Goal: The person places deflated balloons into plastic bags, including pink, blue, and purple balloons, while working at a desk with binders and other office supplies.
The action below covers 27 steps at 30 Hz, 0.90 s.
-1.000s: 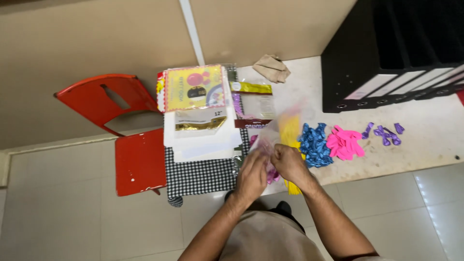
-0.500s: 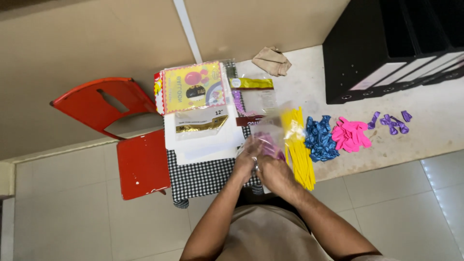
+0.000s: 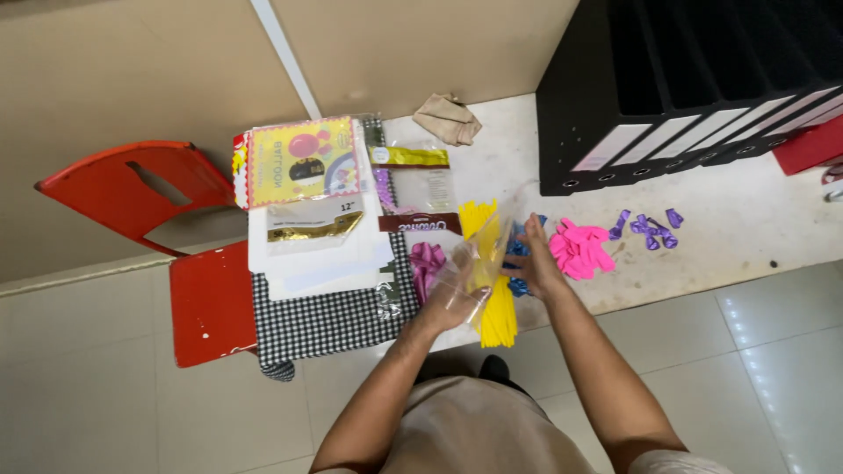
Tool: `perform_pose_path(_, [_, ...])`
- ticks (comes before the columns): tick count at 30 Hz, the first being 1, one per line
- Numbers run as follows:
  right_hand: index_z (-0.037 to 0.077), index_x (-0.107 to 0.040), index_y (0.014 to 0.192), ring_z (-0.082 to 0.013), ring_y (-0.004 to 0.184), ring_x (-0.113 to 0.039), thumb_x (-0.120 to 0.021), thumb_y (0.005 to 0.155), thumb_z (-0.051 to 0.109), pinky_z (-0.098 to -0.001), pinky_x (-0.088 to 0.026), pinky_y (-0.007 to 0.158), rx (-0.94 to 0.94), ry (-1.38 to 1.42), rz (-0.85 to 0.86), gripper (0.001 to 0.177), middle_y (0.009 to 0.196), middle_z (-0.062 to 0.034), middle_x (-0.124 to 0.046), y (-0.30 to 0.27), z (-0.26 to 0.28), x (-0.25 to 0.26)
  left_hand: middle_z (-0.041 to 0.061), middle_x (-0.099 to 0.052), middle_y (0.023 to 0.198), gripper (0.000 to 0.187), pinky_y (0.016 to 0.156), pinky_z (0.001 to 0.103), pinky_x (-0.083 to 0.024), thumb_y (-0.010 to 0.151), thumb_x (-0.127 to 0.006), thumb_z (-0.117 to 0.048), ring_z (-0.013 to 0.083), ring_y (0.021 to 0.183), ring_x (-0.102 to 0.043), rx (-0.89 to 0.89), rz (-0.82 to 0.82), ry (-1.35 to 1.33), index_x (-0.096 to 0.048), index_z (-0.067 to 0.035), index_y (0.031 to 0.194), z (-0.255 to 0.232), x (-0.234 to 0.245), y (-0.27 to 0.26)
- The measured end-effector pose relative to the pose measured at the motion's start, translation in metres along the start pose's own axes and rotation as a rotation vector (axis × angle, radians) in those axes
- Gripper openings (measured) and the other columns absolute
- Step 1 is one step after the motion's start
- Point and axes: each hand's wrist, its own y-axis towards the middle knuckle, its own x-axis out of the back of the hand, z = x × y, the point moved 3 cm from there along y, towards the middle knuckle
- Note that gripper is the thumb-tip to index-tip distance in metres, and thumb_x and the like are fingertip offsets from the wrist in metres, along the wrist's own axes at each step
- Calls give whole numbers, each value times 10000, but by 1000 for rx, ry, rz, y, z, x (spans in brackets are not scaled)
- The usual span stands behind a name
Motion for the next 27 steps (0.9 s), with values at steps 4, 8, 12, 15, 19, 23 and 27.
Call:
perform_pose_path(4, [98, -69, 1653, -442, 1228, -634, -453, 943, 839, -566, -590, 856, -93, 277, 216, 1096, 1679, -207, -264, 31, -22, 11, 279, -427, 1573, 695, 1201, 518, -333, 1032, -627, -164, 458, 1480, -407, -179, -5, -106, -269, -38, 1615, -16, -42, -12])
perform_pose_path(8, [283, -224, 1591, -393, 1095, -636, -550, 870, 565, -571, -580, 787, -95, 177, 268, 840, 1621, -115, -297, 55, -43, 23, 270, -505, 1518, 501, 1162, 515, -370, 1009, -596, -151, 421, 1382, -514, -203, 34, 96, -495, -19, 1482, 30, -109, -20])
perform_pose_path(12, [34, -425, 1561, -368, 1075, -653, -635, 1021, 255, -555, -612, 773, 42, 226, 431, 620, 1447, -271, -512, 101, -110, 52, 146, -717, 1381, 366, 1103, 407, -531, 1018, -501, -154, 301, 1295, -668, 112, -276, -181, -702, -96, 1319, 64, -147, -16])
perform_pose_path(15, [118, -474, 1488, -358, 1016, -659, -711, 1000, 320, -464, -584, 717, -7, 245, 303, 579, 1283, -176, -607, 43, -89, 42, 239, -749, 1267, 384, 1008, 432, -554, 1014, -641, -235, 375, 1184, -705, 440, -337, -637, -699, 12, 1302, 28, -134, -1])
perform_pose_path(19, [355, -372, 1496, -308, 937, -598, -671, 894, 434, -452, -557, 675, -220, 157, 159, 677, 1286, -76, -589, 4, -72, 65, 229, -622, 1322, 794, 1035, 437, -475, 738, -905, -220, 362, 1222, -595, 258, -441, -85, -536, -1, 1407, 2, -134, -1])
perform_pose_path(23, [232, -289, 1589, -378, 1061, -635, -601, 903, 659, -565, -608, 756, -277, 373, 291, 867, 1333, -161, -523, 18, -90, 98, 233, -478, 1530, 1097, 1093, 446, -462, 751, -857, -247, 355, 1352, -527, 41, -240, -345, -241, -20, 1630, -35, -147, 8])
perform_pose_path(27, [259, -236, 1583, -286, 1246, -595, -580, 927, 572, -526, -578, 949, -81, 331, 244, 804, 1450, -46, -499, 3, -64, 111, 236, -313, 1687, 1204, 1260, 456, -260, 692, -957, -178, 348, 1566, -298, -65, -68, -430, -227, -42, 1640, -51, -162, 16])
